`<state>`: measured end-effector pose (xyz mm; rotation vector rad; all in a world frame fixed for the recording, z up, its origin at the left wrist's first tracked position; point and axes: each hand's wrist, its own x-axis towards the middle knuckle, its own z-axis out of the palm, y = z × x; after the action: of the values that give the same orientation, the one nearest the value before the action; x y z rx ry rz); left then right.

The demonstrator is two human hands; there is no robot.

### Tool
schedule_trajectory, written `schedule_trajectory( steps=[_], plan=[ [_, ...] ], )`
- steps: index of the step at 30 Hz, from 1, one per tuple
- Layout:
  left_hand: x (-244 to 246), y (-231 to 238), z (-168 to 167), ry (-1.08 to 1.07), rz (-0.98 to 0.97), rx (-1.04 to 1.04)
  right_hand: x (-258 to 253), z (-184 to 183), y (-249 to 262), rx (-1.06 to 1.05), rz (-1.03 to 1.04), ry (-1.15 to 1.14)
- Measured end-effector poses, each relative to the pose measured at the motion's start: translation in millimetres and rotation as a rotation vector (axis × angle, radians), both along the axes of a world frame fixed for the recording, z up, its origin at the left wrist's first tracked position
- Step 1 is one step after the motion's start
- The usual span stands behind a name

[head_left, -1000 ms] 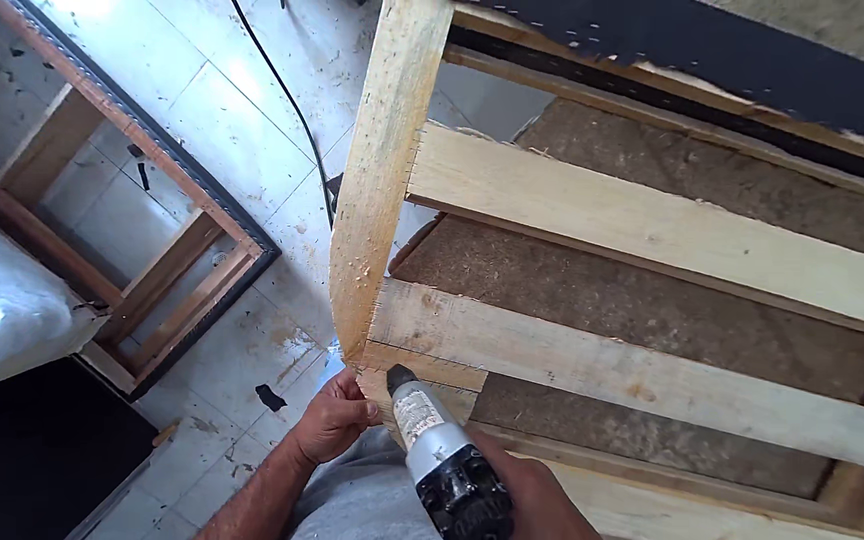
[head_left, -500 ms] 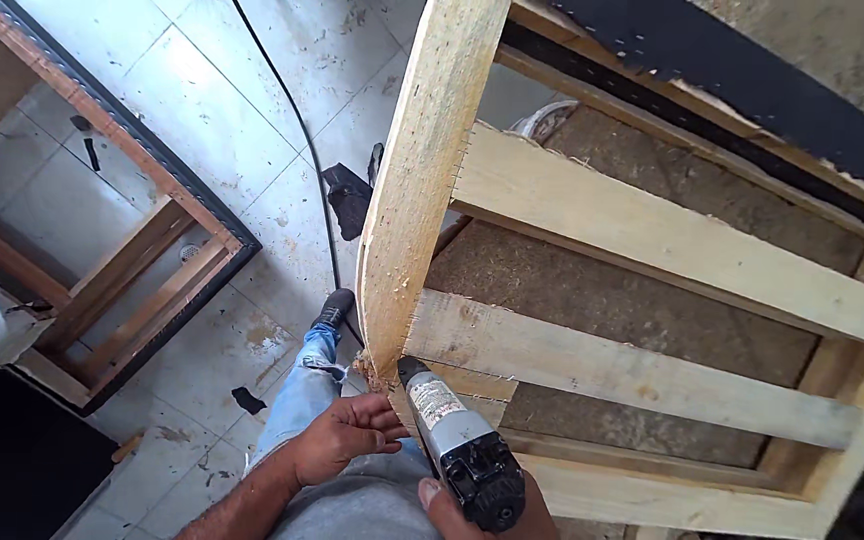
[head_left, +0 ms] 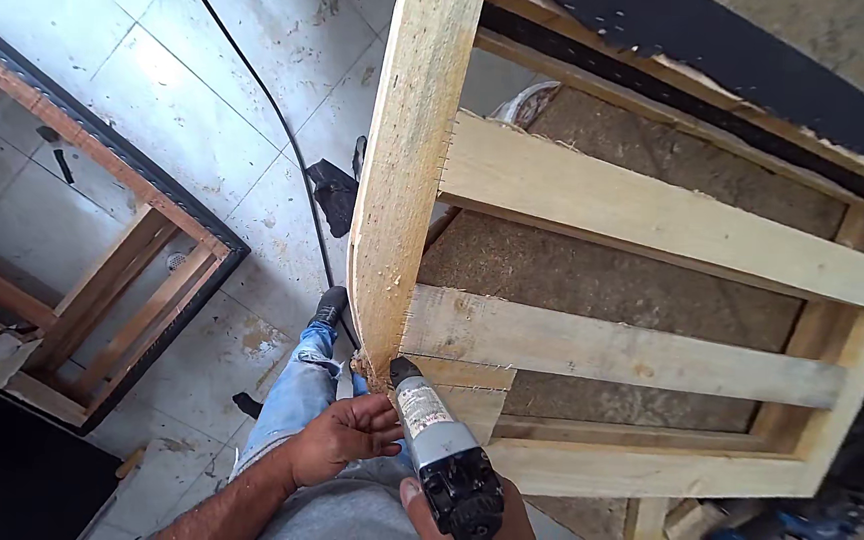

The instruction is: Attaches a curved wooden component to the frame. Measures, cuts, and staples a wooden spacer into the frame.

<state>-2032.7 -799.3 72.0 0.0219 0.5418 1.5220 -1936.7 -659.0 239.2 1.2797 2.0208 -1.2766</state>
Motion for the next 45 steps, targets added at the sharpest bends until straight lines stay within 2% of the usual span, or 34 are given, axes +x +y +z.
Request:
schedule_trajectory(
  steps=[25,28,32,35,38,41,45],
  plan=[
    [7.1,-4.0,5.1,-0.033,0.033,0.034,12.6,7.3,-7.5,-0.045,-0.022,-0.019],
    [9.7,-3.3,-2.4,-0.015,-0.006,-0.017,34.2,23.1,-1.8,-0.038,-0.005,0.027],
    [15.3,-2.1,-8.1,-0.032,-0.054,-0.132,79.7,35.7,7.8,-0.029,0.024,-0.071],
    [16.3,7.1,-4.8,0.026,-0.011,-0.22,111.9,29.3,11.9,-0.023,0.046,-0.193],
    [16.6,16.1,3.8,0.128,0.087,-0.378,146.8,29.3,5.5,0.021,-0.023,-0.208],
    [12.9,20.4,14.3,0.322,0.166,-0.54,165.2,29.0,2.3,0.052,-0.113,-0.142],
    [9.7,26.0,27.0,0.61,0.111,-0.649,186.4,29.6,-1.8,0.063,-0.159,-0.126]
  ],
)
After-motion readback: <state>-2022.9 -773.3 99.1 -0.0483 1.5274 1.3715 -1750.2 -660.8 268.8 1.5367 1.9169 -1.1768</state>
